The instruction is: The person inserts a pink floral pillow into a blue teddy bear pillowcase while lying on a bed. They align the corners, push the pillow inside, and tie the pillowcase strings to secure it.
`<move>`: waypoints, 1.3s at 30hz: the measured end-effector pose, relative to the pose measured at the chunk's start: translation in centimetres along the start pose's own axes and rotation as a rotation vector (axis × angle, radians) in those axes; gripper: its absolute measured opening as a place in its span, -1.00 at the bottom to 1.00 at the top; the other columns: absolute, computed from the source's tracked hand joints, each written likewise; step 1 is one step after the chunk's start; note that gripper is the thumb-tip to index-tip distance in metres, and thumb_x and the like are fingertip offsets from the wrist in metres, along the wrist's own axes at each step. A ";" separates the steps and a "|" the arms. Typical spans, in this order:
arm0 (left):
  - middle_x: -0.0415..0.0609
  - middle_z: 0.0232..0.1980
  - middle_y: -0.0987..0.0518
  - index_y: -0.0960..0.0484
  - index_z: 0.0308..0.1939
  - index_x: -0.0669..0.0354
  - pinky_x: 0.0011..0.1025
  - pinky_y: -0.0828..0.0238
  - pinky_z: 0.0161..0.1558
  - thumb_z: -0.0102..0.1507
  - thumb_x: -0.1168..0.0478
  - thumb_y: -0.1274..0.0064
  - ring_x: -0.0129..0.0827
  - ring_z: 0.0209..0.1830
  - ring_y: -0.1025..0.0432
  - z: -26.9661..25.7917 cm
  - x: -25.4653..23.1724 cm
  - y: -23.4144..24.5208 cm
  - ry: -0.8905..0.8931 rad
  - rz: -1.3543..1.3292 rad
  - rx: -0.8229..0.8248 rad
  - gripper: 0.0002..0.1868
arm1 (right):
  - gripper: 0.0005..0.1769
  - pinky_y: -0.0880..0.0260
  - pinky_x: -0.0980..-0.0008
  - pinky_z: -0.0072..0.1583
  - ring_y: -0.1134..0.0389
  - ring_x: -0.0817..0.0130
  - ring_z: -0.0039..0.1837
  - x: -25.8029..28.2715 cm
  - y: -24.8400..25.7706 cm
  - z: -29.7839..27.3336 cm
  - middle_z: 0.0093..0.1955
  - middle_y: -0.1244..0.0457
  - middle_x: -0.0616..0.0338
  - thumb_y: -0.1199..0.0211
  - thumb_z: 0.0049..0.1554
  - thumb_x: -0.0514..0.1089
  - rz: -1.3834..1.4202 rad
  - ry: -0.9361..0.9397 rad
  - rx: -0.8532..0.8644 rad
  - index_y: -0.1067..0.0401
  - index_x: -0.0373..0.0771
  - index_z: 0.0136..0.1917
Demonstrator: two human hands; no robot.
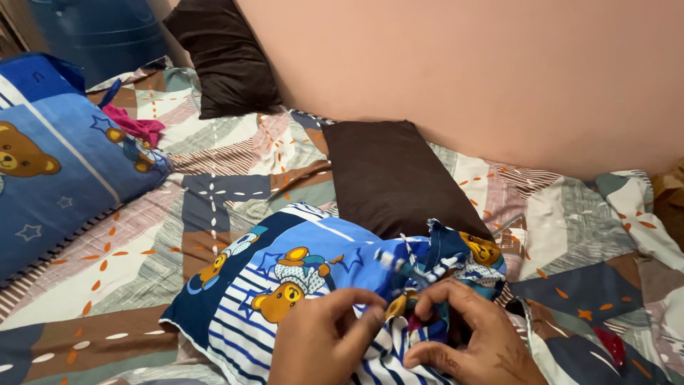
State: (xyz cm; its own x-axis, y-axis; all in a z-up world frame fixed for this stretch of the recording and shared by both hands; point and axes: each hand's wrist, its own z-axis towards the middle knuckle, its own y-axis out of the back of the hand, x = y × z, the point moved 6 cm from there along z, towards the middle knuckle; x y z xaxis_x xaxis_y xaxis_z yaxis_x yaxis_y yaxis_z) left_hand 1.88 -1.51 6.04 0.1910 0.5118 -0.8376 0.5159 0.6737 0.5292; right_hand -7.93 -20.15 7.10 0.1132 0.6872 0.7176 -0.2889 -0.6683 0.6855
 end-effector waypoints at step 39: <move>0.25 0.74 0.01 -0.52 0.40 0.24 -0.10 0.37 0.56 0.36 -0.09 0.00 0.06 0.75 0.23 -2.3 -3.9 -3.2 -0.875 -0.403 0.482 -0.37 | -0.23 -0.36 0.12 0.29 -0.40 0.20 0.27 -15.6 -3.2 -1.1 0.24 -0.29 0.04 -0.47 -0.02 -0.15 0.605 -0.072 0.067 -0.31 -0.14 0.44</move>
State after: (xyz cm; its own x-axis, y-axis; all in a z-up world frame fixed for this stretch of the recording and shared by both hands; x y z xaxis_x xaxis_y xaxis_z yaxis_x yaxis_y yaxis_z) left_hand -2.38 -4.40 7.90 0.3655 -0.3885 -0.8458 0.9126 0.3284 0.2436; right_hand -9.82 -28.44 -6.38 0.0121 0.1613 0.9868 -0.2616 -0.9520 0.1589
